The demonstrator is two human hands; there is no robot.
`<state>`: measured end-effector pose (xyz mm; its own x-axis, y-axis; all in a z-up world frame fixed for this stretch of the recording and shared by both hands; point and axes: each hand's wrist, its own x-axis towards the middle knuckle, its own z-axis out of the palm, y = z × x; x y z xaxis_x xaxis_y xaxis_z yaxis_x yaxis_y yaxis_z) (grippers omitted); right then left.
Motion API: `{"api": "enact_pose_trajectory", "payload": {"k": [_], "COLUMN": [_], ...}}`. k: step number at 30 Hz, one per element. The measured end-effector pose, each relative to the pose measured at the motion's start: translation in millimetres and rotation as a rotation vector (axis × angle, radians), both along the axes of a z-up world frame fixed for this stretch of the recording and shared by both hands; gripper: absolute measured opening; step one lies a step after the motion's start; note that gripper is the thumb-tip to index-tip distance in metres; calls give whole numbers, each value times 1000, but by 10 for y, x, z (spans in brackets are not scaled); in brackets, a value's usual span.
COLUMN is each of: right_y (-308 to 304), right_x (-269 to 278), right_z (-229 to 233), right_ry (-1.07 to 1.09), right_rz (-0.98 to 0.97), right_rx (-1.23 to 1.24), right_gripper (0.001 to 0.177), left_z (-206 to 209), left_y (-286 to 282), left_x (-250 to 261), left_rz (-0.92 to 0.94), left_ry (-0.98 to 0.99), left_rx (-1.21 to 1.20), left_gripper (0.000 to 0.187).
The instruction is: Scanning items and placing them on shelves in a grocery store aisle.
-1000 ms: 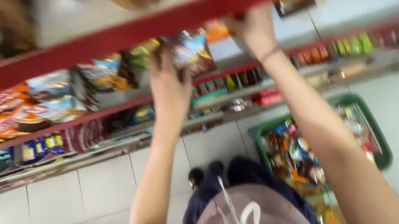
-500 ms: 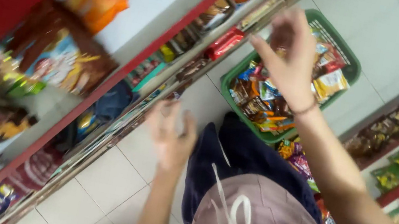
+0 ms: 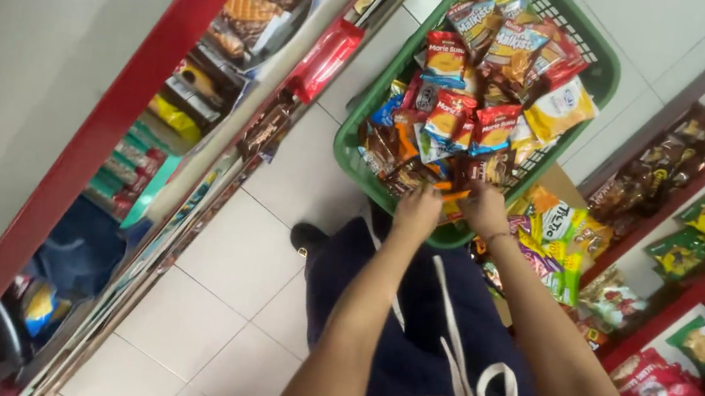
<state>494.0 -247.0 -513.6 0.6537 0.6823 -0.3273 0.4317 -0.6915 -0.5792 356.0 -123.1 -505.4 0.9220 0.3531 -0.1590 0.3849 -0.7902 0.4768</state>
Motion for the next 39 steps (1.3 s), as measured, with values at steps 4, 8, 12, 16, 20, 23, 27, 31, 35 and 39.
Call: {"api": "enact_pose_trajectory", "payload": {"k": [4,8,12,16,20,23,27,31,35,39], "right_y": [64,338,624,820,1048,1126,1176,1453,1609,1633], "right_x": [-17,34,78,-51,-345,-658,-1150,-1868,-2434,-2734], "right_z": [185,799,1484,2122,2970,3237,3419,3984,4313,4195], "right_ry": [55,-7,14,414,1064,1542,1760,2084,2135,2145], "right_rz": [-10,168,384,319,197,167,91,116,-143,-69], "right_rx": [-15,47,169,6,108,287,183,258,140,159], "right_gripper": [37,49,57,43,38,44,49,63,74,74], "left_z": [-293,-106,984,2105,3192,3835,4470,4218,3589,3084], "left_y": [-39,171,662,1086,1321,1350,1330,1387,1633,2240], "left_x": [95,67,-53,-227,-525,-874,-1604,-2609,-3561,-3828], "left_rz": [121,135,165,286,409,421,501,761,1190,1134], "left_ry": [141,-61,-242,-378,-459,-612,-712,-679,-375,-270], "left_rx": [-153,-380,-648,-803,-834,-736,-447,-18,72,354], "left_gripper": [18,13,9,10,13,15,15,19,25,41]}}
